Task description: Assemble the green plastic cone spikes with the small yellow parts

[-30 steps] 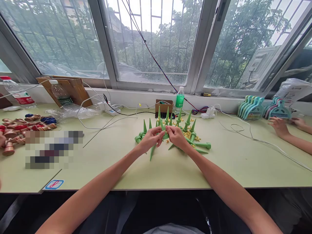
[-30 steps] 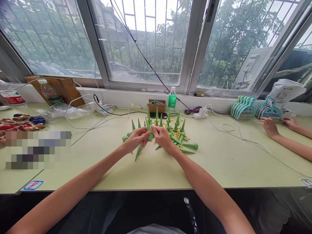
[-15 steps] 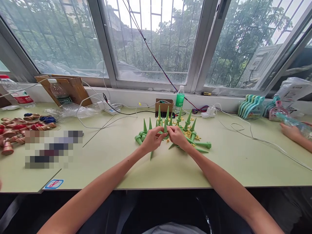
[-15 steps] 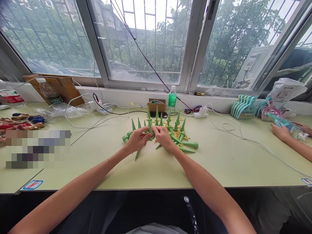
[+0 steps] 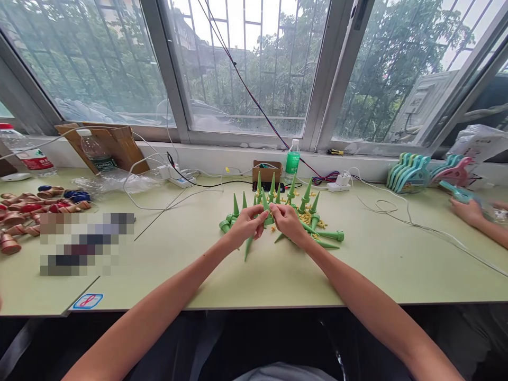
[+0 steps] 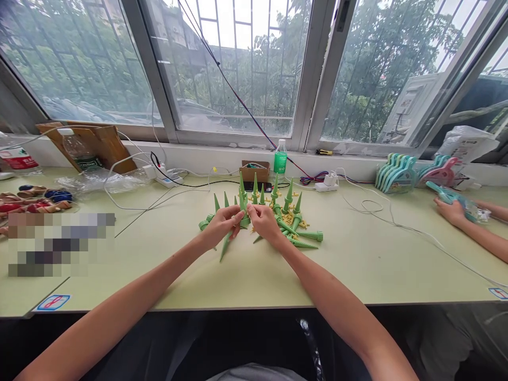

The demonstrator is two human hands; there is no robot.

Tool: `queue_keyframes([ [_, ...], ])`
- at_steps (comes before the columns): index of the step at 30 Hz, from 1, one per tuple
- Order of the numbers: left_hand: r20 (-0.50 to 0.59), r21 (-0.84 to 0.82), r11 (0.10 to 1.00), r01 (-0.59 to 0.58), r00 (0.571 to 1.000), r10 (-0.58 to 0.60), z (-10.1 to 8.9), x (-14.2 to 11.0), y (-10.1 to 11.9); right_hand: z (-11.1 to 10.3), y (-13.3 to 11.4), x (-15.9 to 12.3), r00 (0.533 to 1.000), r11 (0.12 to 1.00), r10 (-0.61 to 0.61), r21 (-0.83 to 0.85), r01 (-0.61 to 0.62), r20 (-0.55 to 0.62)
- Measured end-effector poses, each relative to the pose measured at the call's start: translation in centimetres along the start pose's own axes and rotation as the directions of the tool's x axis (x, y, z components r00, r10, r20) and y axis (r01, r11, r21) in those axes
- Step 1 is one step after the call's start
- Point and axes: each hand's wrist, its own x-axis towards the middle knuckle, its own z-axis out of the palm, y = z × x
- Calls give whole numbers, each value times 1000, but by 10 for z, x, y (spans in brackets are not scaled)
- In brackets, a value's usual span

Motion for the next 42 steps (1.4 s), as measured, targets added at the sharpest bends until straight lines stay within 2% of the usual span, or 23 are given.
queue_keyframes([
  [7, 71, -254, 952, 172, 985, -159, -2, 2, 0, 0, -6, -3, 997, 995, -77, -59, 76, -18],
  [14, 161, -371, 883, 288, 956, -244, -6, 3, 0, 1, -7, -5, 990, 985, -135, -110, 131, -27],
  [20, 122, -302, 918, 258, 965, -231, -6, 4, -2, 4, -2, -2, 991, 983, -129, -138, 122, -38],
  [27, -26, -187, 966, 176, 983, -184, -5, 4, -1, 5, -1, -1, 993, 983, -115, -143, 114, 2],
  [34, -46, -170, 971, 168, 983, -178, -4, 2, 0, 4, 2, -1, 988, 987, -130, -84, 138, 85],
  [42, -42, -131, 981, 142, 988, -148, -7, 4, -7, 5, 3, -4, 980, 980, -173, -81, 181, 96],
])
